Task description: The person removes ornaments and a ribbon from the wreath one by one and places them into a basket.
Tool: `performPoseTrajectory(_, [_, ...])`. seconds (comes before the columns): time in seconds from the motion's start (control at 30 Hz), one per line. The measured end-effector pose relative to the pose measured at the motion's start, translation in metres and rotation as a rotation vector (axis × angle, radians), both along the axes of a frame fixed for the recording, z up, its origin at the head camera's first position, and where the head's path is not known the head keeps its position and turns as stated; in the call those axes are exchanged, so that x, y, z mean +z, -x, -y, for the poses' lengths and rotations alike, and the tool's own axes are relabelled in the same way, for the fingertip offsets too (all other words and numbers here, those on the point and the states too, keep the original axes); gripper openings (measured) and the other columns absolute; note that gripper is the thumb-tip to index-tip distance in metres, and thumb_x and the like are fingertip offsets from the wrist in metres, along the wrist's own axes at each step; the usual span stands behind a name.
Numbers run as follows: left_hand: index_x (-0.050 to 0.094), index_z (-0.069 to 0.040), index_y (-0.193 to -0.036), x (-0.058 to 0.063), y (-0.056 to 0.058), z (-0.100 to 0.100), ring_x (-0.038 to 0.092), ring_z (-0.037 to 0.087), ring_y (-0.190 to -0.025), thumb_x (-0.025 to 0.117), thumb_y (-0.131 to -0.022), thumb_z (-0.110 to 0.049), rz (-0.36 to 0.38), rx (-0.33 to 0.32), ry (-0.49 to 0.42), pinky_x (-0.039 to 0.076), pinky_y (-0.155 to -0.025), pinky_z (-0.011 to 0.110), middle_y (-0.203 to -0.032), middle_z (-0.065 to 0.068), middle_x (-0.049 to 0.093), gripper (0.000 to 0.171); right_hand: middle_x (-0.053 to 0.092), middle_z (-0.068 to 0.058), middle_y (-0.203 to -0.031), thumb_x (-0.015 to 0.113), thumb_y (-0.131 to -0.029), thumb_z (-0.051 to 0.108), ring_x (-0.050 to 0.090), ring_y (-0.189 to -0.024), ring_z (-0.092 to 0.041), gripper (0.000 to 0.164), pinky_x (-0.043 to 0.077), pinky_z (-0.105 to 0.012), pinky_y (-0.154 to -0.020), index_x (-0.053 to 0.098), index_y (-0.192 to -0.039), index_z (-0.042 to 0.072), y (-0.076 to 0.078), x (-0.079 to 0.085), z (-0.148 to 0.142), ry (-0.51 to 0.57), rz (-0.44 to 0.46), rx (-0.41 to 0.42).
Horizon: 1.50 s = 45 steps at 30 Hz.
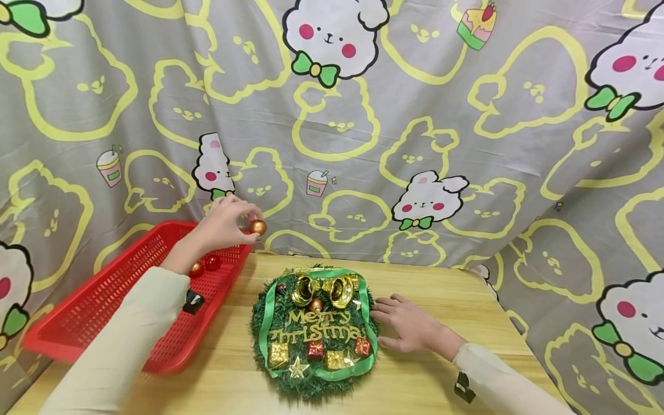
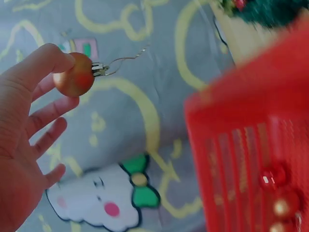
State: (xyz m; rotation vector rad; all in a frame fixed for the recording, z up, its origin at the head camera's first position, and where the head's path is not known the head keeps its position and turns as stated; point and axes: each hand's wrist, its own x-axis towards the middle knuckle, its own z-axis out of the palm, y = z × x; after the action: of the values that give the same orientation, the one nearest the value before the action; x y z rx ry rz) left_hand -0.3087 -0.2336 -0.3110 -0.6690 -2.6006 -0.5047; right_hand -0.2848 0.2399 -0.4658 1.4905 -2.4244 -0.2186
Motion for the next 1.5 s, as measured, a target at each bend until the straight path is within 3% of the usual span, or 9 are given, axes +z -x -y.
performPoseTrajectory(0.37, [0.071, -0.015, -0.099, -0.020, -0.001, 0.051, 0.049, 0.027, -0.098, 0.082, -0.074, -0.017, -0.071, 0.102, 0.009, 0.031, -0.093, 0.057, -0.089, 0.002, 0.064, 0.027, 0.065, -0.011, -0.137, 0.058, -0.096, 0.054, 0.060, -0.129, -0.031, 0.060, 0.046, -0.057, -0.107, 0.063, -0.136, 0.010, 0.000, 0.000, 0.000, -0.015, 0.005, -0.009])
performPoseTrajectory(0.5, [0.069, -0.015, -0.097, -0.029, -0.001, 0.062, 0.047, 0.029, -0.096, 0.082, -0.074, -0.018, -0.050, 0.145, 0.030, 0.031, -0.093, 0.060, -0.089, 0.003, 0.063, 0.026, 0.065, -0.011, -0.137, 0.058, -0.097, 0.054, 0.060, -0.128, -0.031, 0.060, 0.047, -0.057, -0.106, 0.063, -0.136, 0.010, 0.001, 0.000, 0.001, -0.019, 0.001, -0.010])
performPoseTrajectory(0.93, [0.067, -0.015, -0.096, -0.077, 0.009, 0.081, 0.048, 0.030, -0.098, 0.084, -0.075, -0.020, 0.051, 0.182, 0.104, 0.030, -0.089, 0.057, -0.082, -0.001, 0.056, 0.028, 0.066, -0.010, -0.136, 0.058, -0.096, 0.055, 0.061, -0.128, -0.031, 0.060, 0.047, -0.056, -0.105, 0.064, -0.135, 0.010, 0.001, 0.000, 0.000, -0.018, -0.012, -0.006])
performPoseTrajectory(1.17, [0.068, -0.015, -0.098, -0.091, 0.012, 0.087, 0.049, 0.030, -0.096, 0.084, -0.076, -0.021, 0.122, 0.204, 0.127, 0.031, -0.089, 0.058, -0.083, 0.000, 0.057, 0.029, 0.064, -0.011, -0.139, 0.057, -0.097, 0.055, 0.059, -0.130, -0.030, 0.061, 0.046, -0.057, -0.107, 0.062, -0.138, 0.011, 0.001, -0.001, 0.000, -0.022, 0.018, -0.028])
performPoseTrajectory(1.5, [0.066, -0.016, -0.095, -0.103, 0.012, 0.089, 0.049, 0.028, -0.091, 0.085, -0.074, -0.020, 0.137, 0.202, 0.133, 0.031, -0.085, 0.056, -0.080, -0.002, 0.054, 0.028, 0.064, -0.011, -0.139, 0.058, -0.096, 0.054, 0.059, -0.131, -0.031, 0.060, 0.046, -0.057, -0.108, 0.062, -0.138, 0.010, 0.004, -0.005, -0.001, -0.001, 0.021, -0.024])
